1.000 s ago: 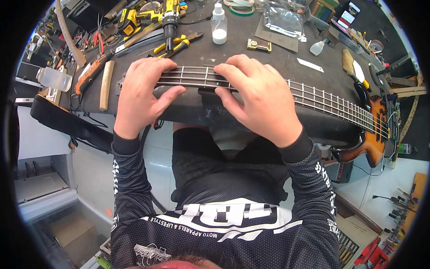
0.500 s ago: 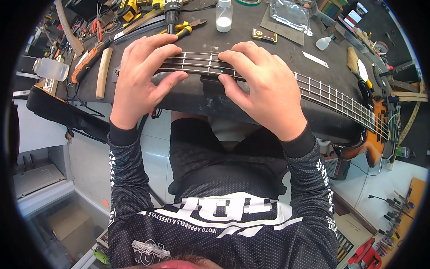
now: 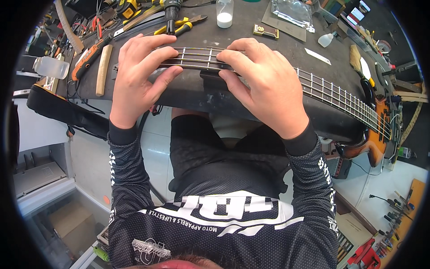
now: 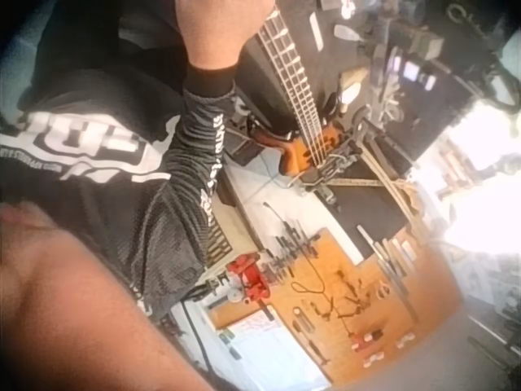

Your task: The person uses a drill to work on the headstock of a bass guitar, then presses and fits a new nut into the groove at the top of the neck, followed by pressing the strings into place and plucking them to test the fit.

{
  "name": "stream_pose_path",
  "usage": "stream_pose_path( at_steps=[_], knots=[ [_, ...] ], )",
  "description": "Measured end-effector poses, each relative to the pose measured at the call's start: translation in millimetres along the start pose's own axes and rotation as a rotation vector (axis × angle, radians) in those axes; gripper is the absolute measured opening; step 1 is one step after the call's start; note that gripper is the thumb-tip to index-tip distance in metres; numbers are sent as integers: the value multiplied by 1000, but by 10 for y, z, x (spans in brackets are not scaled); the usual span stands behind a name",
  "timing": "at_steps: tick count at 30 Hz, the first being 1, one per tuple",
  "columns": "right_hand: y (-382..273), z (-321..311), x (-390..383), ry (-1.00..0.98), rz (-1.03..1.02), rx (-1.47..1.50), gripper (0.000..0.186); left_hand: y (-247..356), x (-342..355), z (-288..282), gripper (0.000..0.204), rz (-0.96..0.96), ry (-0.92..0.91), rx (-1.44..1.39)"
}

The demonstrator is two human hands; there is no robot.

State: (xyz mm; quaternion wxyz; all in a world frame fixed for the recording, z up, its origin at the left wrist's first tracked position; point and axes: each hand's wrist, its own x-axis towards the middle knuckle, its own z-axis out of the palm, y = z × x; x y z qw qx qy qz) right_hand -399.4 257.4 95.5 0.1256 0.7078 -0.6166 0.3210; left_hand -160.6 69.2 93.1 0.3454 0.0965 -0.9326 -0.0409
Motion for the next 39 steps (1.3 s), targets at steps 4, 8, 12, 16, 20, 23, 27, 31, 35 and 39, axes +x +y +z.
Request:
stream_pose_path(
  at_steps=[4, 8, 12, 16, 20, 23, 27, 31, 35, 39],
  knots=[
    [-9, -7, -7, -10, 5, -4, 29, 21, 4, -23, 32, 8, -56, 25],
    [-46, -16, -16, -7, 23, -50, 31, 20, 7, -44, 33, 18, -44, 32],
    [-56, -17, -58, 10, -26, -137, 28, 37, -29, -12, 30, -5, 8, -25],
    [-104, -41, -39, 13, -28, -176, 25, 53, -84, -14, 28, -40, 55, -102],
    [-100, -51, -51, 3, -28, -167, 26, 21, -94, -16, 29, 19, -25, -14],
    [-130, -61, -46, -6, -17, -179, 28, 46, -87, -26, 31, 12, -3, -34],
    [-272, -144, -57, -27, 31, -178, 33, 64, -84, -43, 30, 24, 16, 18],
    [-334, -187, -113, -59, 23, -227, 36, 78, -145, -38, 28, -26, 86, -40],
    [-452, -262, -121, -130, 74, -287, 44, 95, -177, -56, 29, -2, 38, -13],
    [-563, -271, -133, -230, 103, -290, 50, 133, -196, -63, 29, 6, 47, 23]
  ],
)
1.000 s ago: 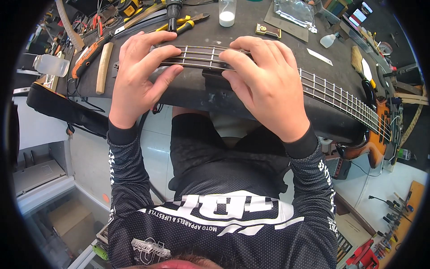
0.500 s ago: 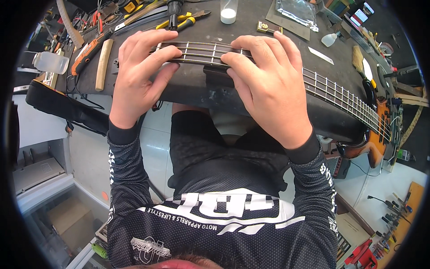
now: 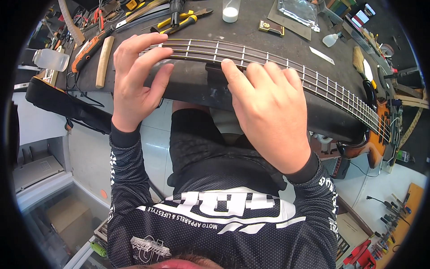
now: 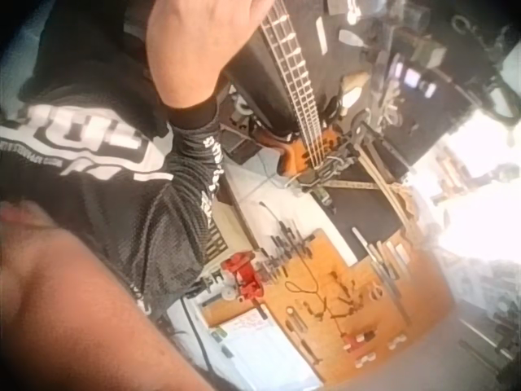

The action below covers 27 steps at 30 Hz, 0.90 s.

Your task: The person uses a drill to work on the headstock of a bass guitar, then presses and fits a new nut into the groove at the top of the neck, followed by pressing the strings into place and plucking them to test the fit.

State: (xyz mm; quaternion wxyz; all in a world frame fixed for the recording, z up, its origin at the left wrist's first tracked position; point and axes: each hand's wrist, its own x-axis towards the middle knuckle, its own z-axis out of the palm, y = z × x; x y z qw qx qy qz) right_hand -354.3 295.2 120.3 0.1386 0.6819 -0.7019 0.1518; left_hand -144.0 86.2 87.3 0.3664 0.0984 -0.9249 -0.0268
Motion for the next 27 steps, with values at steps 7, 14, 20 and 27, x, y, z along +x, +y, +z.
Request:
stream_pose_path(
  at_steps=[7, 14, 20, 27],
  knots=[
    [-71, 106, -56, 52, 24, 60, 55, 90, 3, -57, 28, -37, -13, 97],
    [-139, 237, -279, 46, -10, 350, 14, 144, 49, -83, 25, -71, -72, 168],
    [45, 496, -718, 58, 110, 432, 9, 213, 46, -107, 40, -67, -99, 197],
    [472, 296, -1041, 280, 394, 364, 31, 297, 18, -160, 33, -69, -130, 312]
  ],
)
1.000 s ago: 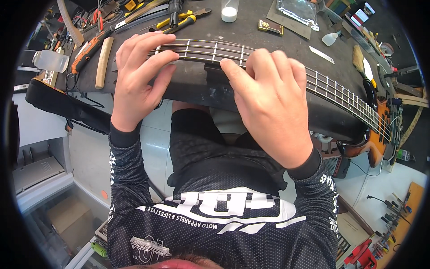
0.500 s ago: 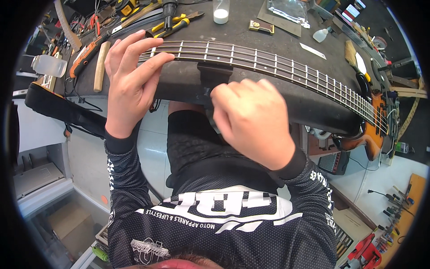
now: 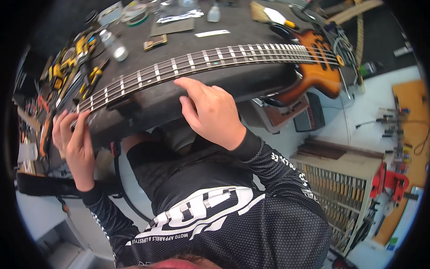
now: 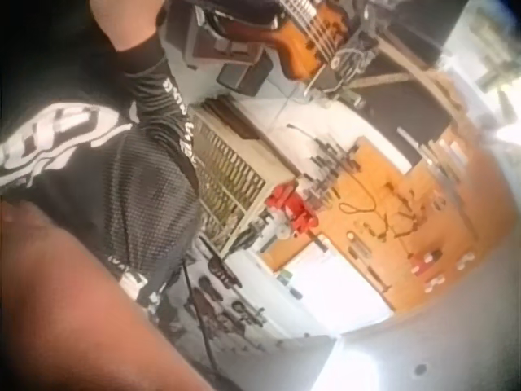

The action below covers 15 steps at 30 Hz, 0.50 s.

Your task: The person uses a drill to work on the headstock of a bass guitar, then presses and fits a new nut into the groove at the top of the neck, followed by pressing the strings into place and plucking them to test the fit.

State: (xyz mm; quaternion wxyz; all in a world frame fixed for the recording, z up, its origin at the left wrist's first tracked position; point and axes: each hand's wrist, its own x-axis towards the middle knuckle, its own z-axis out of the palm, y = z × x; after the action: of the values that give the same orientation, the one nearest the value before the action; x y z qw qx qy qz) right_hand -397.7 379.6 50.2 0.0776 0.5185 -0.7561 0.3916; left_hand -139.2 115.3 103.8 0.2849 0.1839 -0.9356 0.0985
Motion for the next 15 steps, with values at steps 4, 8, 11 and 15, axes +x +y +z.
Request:
stream_pose_path(
  at_steps=[4, 8, 11, 15],
  knots=[
    [160, -153, -41, 170, 33, 6, 44, 21, -19, 7, 32, -17, -63, 60],
    [257, -217, -20, 211, 22, -16, 48, 29, -33, 13, 34, -27, -89, 71],
    [348, -265, -44, 209, -39, -47, 43, 21, -42, 1, 36, -15, -120, 101],
    [343, -317, -33, 181, -76, 7, 28, 20, -20, -51, 36, -4, -164, 138]
  ],
)
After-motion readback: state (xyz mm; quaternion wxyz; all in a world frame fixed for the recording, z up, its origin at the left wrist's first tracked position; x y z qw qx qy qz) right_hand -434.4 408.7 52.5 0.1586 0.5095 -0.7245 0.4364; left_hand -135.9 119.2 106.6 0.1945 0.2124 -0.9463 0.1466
